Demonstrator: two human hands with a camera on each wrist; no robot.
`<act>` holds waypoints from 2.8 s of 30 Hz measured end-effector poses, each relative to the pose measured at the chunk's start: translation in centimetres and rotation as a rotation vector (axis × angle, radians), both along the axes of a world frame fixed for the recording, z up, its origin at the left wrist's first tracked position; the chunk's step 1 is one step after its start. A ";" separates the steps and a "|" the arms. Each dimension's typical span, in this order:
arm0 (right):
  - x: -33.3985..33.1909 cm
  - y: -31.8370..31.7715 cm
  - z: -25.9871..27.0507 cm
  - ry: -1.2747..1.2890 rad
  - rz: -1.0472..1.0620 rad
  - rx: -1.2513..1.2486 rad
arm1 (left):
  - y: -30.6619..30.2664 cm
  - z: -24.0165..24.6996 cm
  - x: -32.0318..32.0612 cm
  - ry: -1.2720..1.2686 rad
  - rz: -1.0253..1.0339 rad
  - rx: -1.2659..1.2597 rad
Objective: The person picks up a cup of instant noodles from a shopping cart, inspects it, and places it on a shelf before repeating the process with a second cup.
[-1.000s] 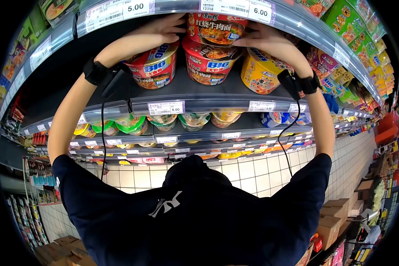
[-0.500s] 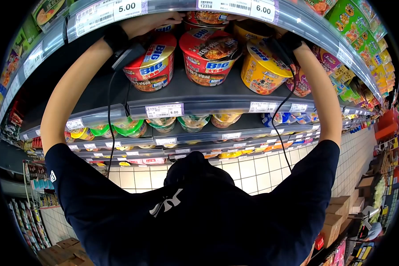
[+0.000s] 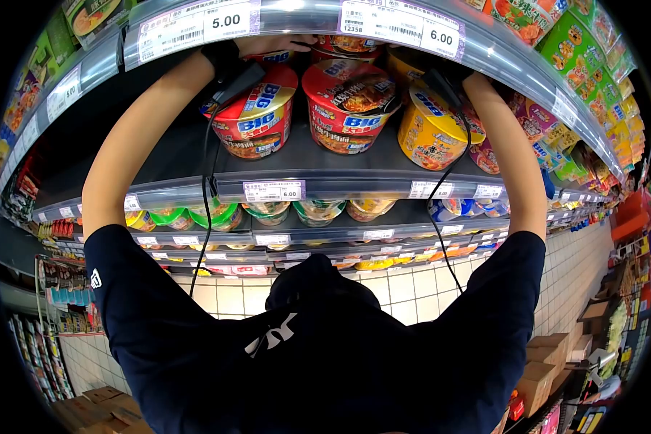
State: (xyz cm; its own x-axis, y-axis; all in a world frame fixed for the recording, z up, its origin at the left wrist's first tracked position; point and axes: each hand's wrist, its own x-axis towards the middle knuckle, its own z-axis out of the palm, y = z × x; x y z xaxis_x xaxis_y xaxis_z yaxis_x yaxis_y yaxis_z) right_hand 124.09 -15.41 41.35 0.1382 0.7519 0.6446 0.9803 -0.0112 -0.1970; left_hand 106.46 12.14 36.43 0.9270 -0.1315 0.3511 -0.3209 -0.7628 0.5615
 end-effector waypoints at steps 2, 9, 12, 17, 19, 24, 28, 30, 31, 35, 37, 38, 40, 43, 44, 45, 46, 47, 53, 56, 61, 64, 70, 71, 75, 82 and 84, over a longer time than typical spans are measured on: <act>0.7 -0.2 0.3 -0.056 -0.013 0.057 | -0.1 0.1 0.1 0.007 -0.008 0.006; 2.5 0.1 -1.3 -0.251 -0.002 0.051 | -0.3 0.8 -0.8 0.049 -0.035 0.100; 2.0 0.5 -2.8 -0.282 0.032 -0.059 | -1.0 1.7 -2.7 0.100 -0.141 0.277; -1.0 0.6 -3.9 -0.159 -0.273 -0.528 | -7.4 2.2 -3.2 0.249 0.326 -0.084; -1.9 0.5 -3.8 -0.083 -0.284 -0.586 | -8.1 2.2 -3.9 0.377 0.338 -0.042; -1.0 0.8 -4.6 -0.017 -0.192 -0.682 | -8.5 2.7 -4.1 0.507 0.286 0.004; -1.3 0.9 -4.4 0.064 -0.192 -0.786 | -8.8 2.7 -4.6 0.530 0.274 0.050; -1.9 0.7 -3.4 0.054 -0.232 -0.864 | -8.8 2.5 -4.9 0.472 0.306 0.121; -2.3 0.6 -3.1 0.043 -0.271 -0.943 | -8.9 2.5 -5.1 0.473 0.308 0.120; -3.8 -1.3 -3.5 0.054 -0.134 -0.737 | -8.9 1.9 -4.9 0.484 0.227 0.133; -4.4 -1.5 -3.1 0.008 -0.138 -0.762 | -9.4 2.3 -5.4 0.554 0.223 0.135; -4.6 -1.6 -3.0 0.006 -0.133 -0.761 | -9.4 2.5 -6.0 0.554 0.228 0.134; -5.0 -1.9 -2.7 0.043 -0.264 -0.837 | -9.9 2.7 -7.3 0.486 0.251 0.144; -5.5 -3.8 -3.2 0.180 -0.249 -0.662 | -8.8 1.9 -8.8 0.419 0.272 0.113; -5.9 -4.3 -2.9 0.283 -0.270 -0.676 | -8.0 1.5 -9.2 0.414 0.279 0.128; -6.1 -5.1 -2.8 0.281 -0.266 -0.677 | -9.0 2.3 -10.6 0.446 0.337 0.157; -6.3 -5.9 -2.8 0.221 -0.290 -0.626 | -8.2 1.8 -10.9 0.436 0.361 0.146; -6.3 -6.5 -2.9 0.162 -0.313 -0.576 | -7.3 1.1 -11.5 0.427 0.386 0.134; -6.8 -9.0 -4.7 0.149 -0.175 -0.438 | -5.5 -1.0 -14.7 0.253 0.383 0.010; -7.2 -9.4 -5.8 0.191 -0.226 -0.414 | -4.5 -1.6 -15.4 0.188 0.364 -0.068; -7.6 -10.1 -7.4 0.134 -0.201 -0.256 | -4.9 -1.9 -15.8 0.150 0.423 -0.109; -7.6 -10.4 -7.5 0.195 -0.237 -0.263 | -4.8 -2.6 -15.5 0.115 0.424 -0.116; -7.8 -10.6 -7.4 0.285 -0.273 -0.244 | -4.9 -3.5 -15.6 0.064 0.453 -0.112; -8.0 -10.6 -7.4 0.256 -0.270 -0.220 | -5.0 -3.4 -15.8 0.062 0.455 -0.113; -9.3 -11.2 -8.0 0.248 -0.253 -0.131 | -6.9 -2.8 -18.3 -0.021 0.443 -0.168; -14.0 -14.7 -9.8 0.289 -0.167 -0.018 | -11.7 -6.3 -25.7 -0.076 0.537 -0.137; -14.8 -16.2 -10.6 0.281 -0.176 -0.011 | -13.2 -7.9 -28.0 -0.006 0.551 -0.163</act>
State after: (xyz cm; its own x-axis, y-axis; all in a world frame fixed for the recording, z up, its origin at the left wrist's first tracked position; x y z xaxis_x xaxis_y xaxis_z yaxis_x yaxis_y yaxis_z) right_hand 109.29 -31.62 30.75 0.4383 0.7070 0.5551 0.8703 -0.1795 -0.4586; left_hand 78.41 -1.01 28.56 0.8412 0.4272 0.3315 0.0964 -0.7217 0.6855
